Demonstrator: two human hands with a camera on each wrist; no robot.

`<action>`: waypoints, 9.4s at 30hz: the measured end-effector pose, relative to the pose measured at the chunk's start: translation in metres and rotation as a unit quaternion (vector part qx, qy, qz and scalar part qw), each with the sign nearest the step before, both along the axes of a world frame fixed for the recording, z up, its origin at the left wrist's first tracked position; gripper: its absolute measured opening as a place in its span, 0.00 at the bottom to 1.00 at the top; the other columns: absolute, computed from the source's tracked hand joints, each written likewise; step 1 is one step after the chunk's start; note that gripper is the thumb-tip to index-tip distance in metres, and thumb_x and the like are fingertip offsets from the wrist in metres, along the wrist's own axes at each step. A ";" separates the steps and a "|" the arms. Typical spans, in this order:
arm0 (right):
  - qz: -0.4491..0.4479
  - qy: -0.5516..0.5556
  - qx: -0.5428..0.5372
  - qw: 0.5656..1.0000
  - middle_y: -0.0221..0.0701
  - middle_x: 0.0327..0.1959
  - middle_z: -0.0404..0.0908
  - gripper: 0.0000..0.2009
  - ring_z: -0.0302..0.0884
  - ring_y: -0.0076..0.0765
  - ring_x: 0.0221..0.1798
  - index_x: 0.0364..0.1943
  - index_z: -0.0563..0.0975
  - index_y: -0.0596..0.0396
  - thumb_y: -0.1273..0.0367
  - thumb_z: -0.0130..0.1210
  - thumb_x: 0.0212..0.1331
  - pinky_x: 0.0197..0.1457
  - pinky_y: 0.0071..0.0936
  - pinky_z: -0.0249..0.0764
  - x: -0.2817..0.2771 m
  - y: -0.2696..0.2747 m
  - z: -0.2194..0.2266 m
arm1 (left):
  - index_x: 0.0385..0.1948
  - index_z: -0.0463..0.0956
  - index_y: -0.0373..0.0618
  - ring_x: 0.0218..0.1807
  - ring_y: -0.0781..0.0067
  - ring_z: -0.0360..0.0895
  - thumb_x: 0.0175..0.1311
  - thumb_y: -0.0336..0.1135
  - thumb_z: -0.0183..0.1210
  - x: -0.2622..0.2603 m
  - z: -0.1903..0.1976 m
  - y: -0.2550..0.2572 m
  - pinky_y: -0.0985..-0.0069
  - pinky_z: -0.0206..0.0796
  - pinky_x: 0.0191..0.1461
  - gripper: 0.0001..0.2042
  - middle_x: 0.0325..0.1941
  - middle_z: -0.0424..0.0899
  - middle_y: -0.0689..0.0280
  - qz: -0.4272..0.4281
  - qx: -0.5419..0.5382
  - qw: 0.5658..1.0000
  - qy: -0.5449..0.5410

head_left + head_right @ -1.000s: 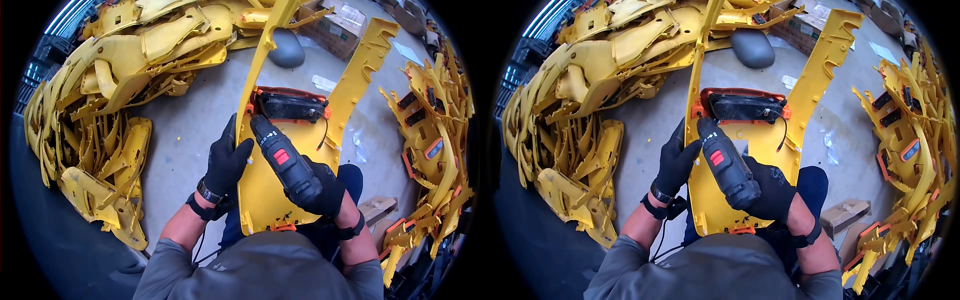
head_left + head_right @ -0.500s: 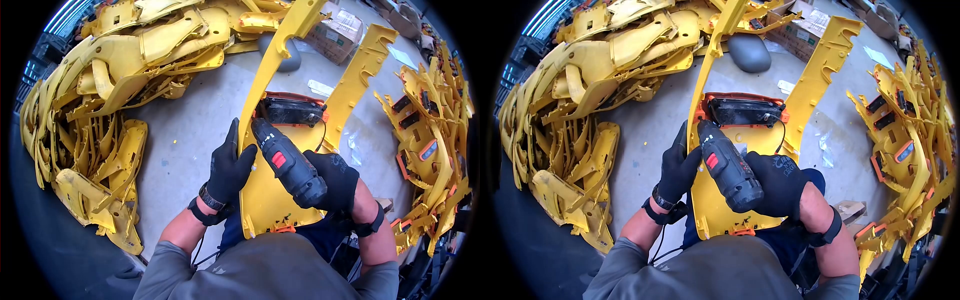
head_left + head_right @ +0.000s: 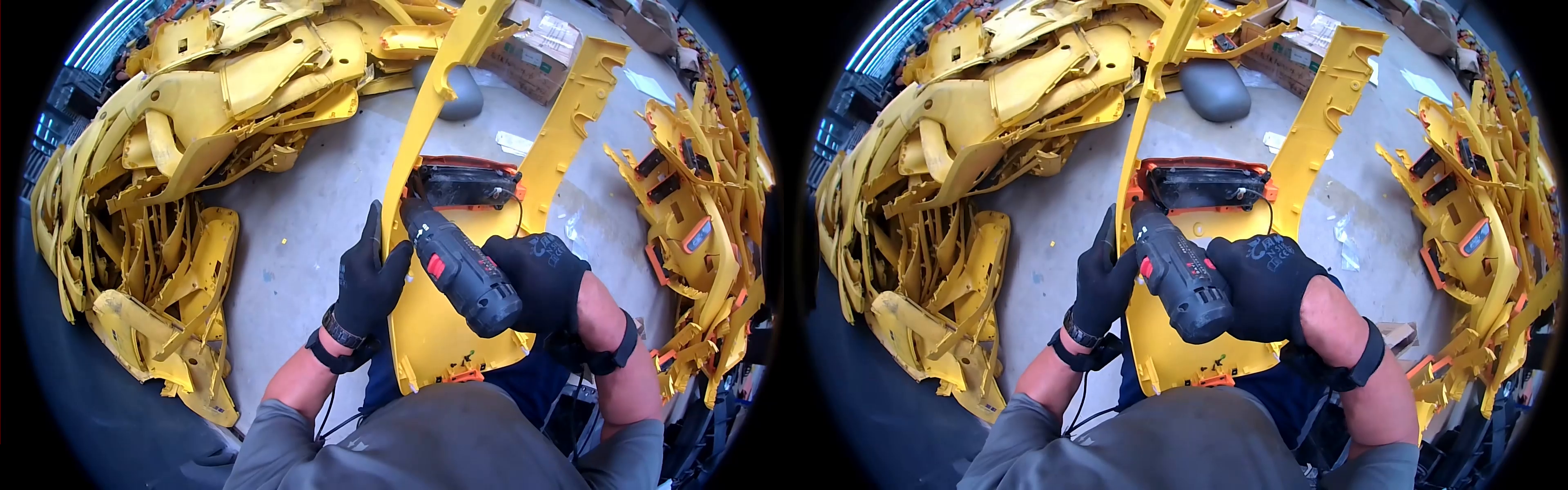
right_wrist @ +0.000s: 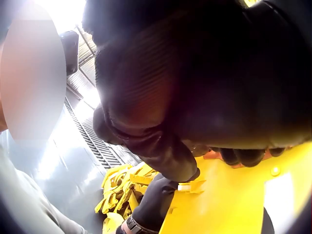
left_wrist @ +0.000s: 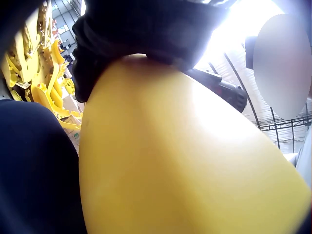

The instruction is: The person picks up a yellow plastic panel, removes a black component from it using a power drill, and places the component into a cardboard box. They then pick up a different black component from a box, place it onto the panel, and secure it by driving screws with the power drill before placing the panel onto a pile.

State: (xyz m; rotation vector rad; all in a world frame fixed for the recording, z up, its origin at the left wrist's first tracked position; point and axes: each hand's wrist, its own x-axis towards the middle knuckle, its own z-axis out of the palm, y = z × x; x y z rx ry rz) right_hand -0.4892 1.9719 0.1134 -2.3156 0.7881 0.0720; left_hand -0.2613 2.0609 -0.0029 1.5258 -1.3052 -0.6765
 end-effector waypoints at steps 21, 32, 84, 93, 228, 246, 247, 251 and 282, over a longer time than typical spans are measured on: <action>-0.050 -0.068 0.047 0.995 0.37 0.38 0.84 0.27 0.83 0.39 0.41 0.53 0.75 0.54 0.67 0.68 0.45 0.46 0.37 0.78 -0.098 0.019 0.014 | 0.66 0.65 0.33 0.47 0.75 0.81 0.65 0.33 0.60 0.005 -0.001 0.001 0.74 0.73 0.50 0.28 0.47 0.85 0.57 0.040 0.005 0.994 0.098; -0.397 -0.464 0.482 0.629 0.40 0.43 0.82 0.30 0.83 0.33 0.40 0.62 0.69 0.65 0.74 0.62 0.52 0.44 0.27 0.81 -0.179 0.123 -0.118 | 0.26 0.79 0.46 0.36 0.58 0.80 0.51 0.29 0.62 -0.095 0.044 0.048 0.64 0.72 0.39 0.02 0.30 0.80 0.64 -0.422 0.075 0.805 -0.410; -0.170 -0.435 0.192 0.863 0.33 0.43 0.87 0.17 0.85 0.33 0.46 0.50 0.81 0.55 0.73 0.67 0.54 0.53 0.30 0.78 -0.170 0.138 -0.100 | 0.45 0.78 0.35 0.41 0.67 0.81 0.70 0.35 0.54 -0.100 0.026 0.008 0.71 0.74 0.48 0.12 0.42 0.84 0.58 -0.159 0.168 0.883 0.408; -0.176 -0.422 0.223 0.861 0.33 0.40 0.87 0.16 0.85 0.38 0.42 0.46 0.82 0.54 0.73 0.67 0.50 0.49 0.31 0.80 -0.162 0.133 -0.098 | 0.45 0.77 0.35 0.42 0.69 0.82 0.74 0.36 0.48 -0.109 0.015 0.013 0.75 0.74 0.47 0.13 0.42 0.84 0.59 -0.156 0.089 0.864 0.471; -0.106 -0.132 -0.006 0.986 0.34 0.30 0.80 0.18 0.80 0.40 0.32 0.48 0.77 0.55 0.77 0.62 0.50 0.38 0.33 0.77 -0.061 0.014 -0.119 | 0.73 0.54 0.36 0.38 0.81 0.79 0.49 0.26 0.53 0.001 -0.018 0.042 0.80 0.71 0.45 0.41 0.46 0.85 0.59 -0.010 0.060 0.998 0.025; -0.094 -0.095 0.038 0.990 0.37 0.27 0.78 0.11 0.75 0.44 0.28 0.39 0.78 0.55 0.75 0.64 0.50 0.36 0.34 0.74 -0.033 0.002 -0.072 | 0.71 0.55 0.34 0.21 0.61 0.72 0.48 0.29 0.58 0.002 -0.022 0.039 0.69 0.66 0.31 0.42 0.22 0.77 0.51 -0.007 0.006 1.000 -0.026; -0.081 -0.091 0.034 0.992 0.37 0.27 0.78 0.11 0.75 0.44 0.28 0.39 0.78 0.55 0.76 0.64 0.50 0.36 0.34 0.74 -0.035 -0.002 -0.073 | 0.71 0.55 0.34 0.21 0.62 0.72 0.47 0.28 0.58 0.002 -0.022 0.038 0.70 0.66 0.31 0.42 0.22 0.77 0.51 -0.008 0.002 1.000 -0.027; -0.054 -0.084 0.021 0.995 0.37 0.26 0.80 0.11 0.78 0.44 0.29 0.37 0.78 0.55 0.74 0.65 0.48 0.37 0.35 0.75 -0.040 -0.010 -0.076 | 0.70 0.55 0.31 0.20 0.62 0.71 0.47 0.27 0.58 0.002 -0.024 0.038 0.70 0.66 0.30 0.41 0.23 0.78 0.51 -0.009 -0.023 0.999 -0.020; 0.156 0.244 -0.414 0.863 0.35 0.34 0.74 0.14 0.78 0.37 0.36 0.45 0.74 0.56 0.69 0.55 0.53 0.41 0.35 0.71 0.002 0.019 -0.005 | 0.70 0.57 0.33 0.27 0.58 0.83 0.50 0.25 0.53 -0.004 -0.005 0.043 0.70 0.72 0.34 0.37 0.29 0.82 0.47 0.024 0.073 0.996 -0.046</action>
